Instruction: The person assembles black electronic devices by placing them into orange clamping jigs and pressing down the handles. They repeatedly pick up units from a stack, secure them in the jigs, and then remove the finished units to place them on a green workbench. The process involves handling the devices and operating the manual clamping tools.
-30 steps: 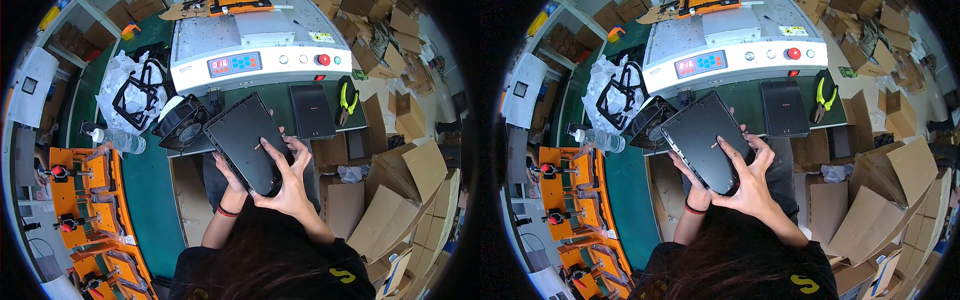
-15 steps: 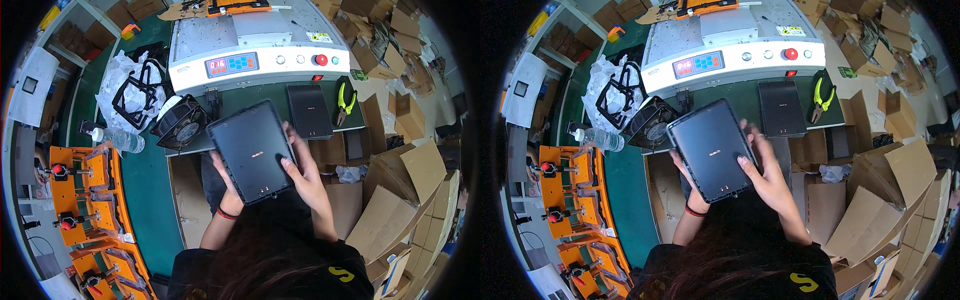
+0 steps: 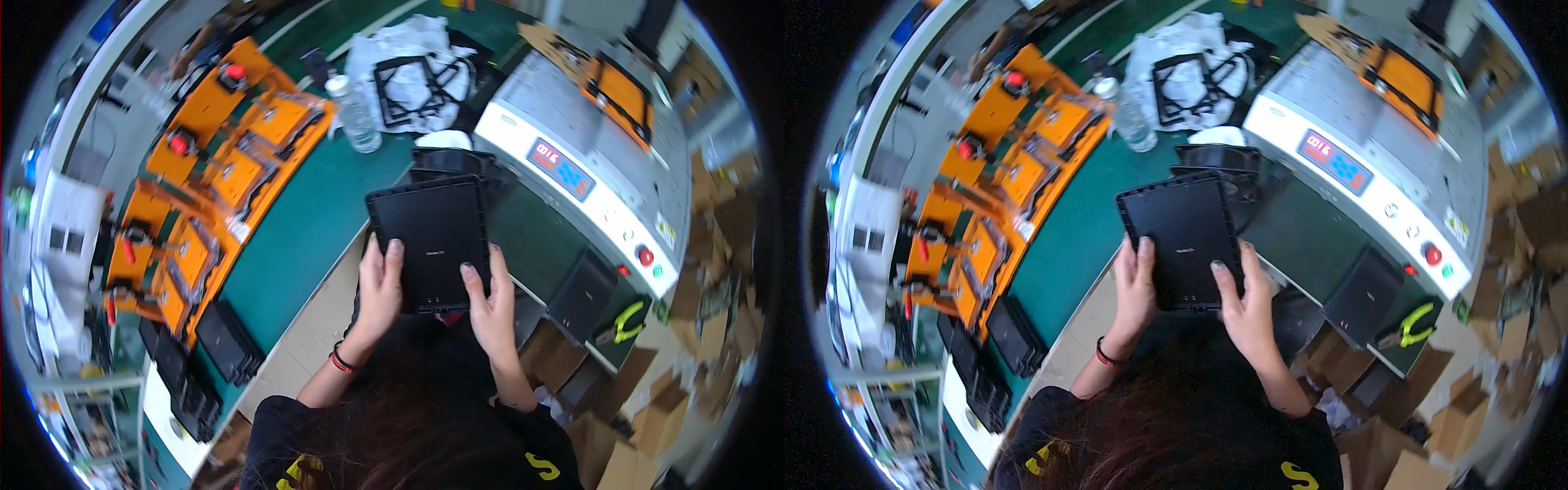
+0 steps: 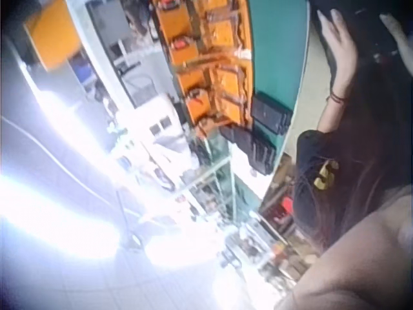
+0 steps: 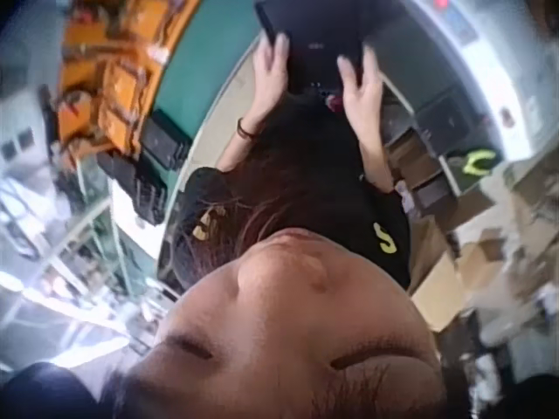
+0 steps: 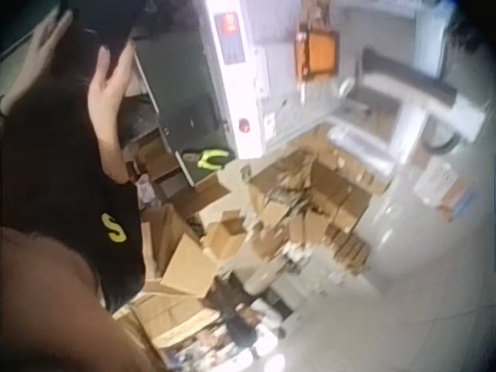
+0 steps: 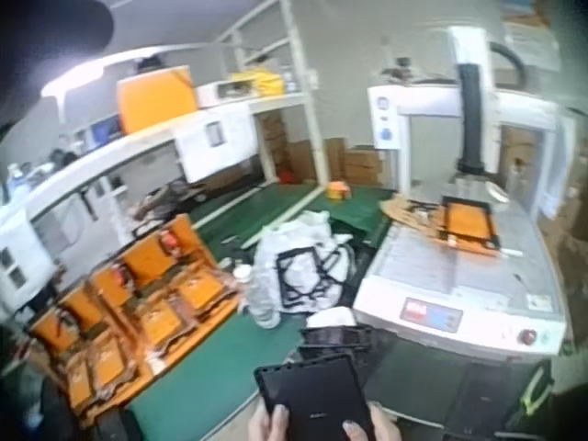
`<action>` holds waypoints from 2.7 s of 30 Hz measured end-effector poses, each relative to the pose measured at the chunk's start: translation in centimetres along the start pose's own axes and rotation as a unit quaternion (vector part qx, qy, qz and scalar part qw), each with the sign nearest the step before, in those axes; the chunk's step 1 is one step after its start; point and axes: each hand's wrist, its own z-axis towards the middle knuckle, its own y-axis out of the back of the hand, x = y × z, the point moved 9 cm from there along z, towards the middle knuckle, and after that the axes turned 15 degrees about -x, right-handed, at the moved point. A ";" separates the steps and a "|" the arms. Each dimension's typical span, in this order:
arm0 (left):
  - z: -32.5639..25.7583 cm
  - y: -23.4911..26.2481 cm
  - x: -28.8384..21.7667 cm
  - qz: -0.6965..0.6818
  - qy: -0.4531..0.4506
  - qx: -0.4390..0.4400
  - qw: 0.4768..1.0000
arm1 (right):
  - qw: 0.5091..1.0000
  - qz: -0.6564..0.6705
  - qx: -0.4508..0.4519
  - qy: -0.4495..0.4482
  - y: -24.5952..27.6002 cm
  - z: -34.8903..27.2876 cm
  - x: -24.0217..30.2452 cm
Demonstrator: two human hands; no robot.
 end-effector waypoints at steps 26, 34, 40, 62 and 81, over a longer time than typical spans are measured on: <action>19.9 12.4 -12.4 0.290 -0.698 -0.329 0.566 | 0.957 -0.122 0.255 -0.059 -19.0 -1.7 -9.0; 23.1 23.8 -17.6 0.442 -0.728 -0.284 0.441 | 0.969 -0.048 0.184 -0.159 -16.5 -3.4 -12.0; 34.6 27.5 -27.0 0.382 -0.563 -0.295 0.671 | 0.970 -0.085 0.223 -0.038 -19.0 -3.8 -9.3; 17.9 36.7 -3.8 0.315 -0.077 -0.379 0.867 | 0.874 -0.033 0.457 -0.162 -45.8 -0.6 -13.4; 24.3 33.5 0.3 -0.406 0.229 -0.021 0.885 | 0.901 0.165 0.337 -0.218 -45.3 -0.5 -12.3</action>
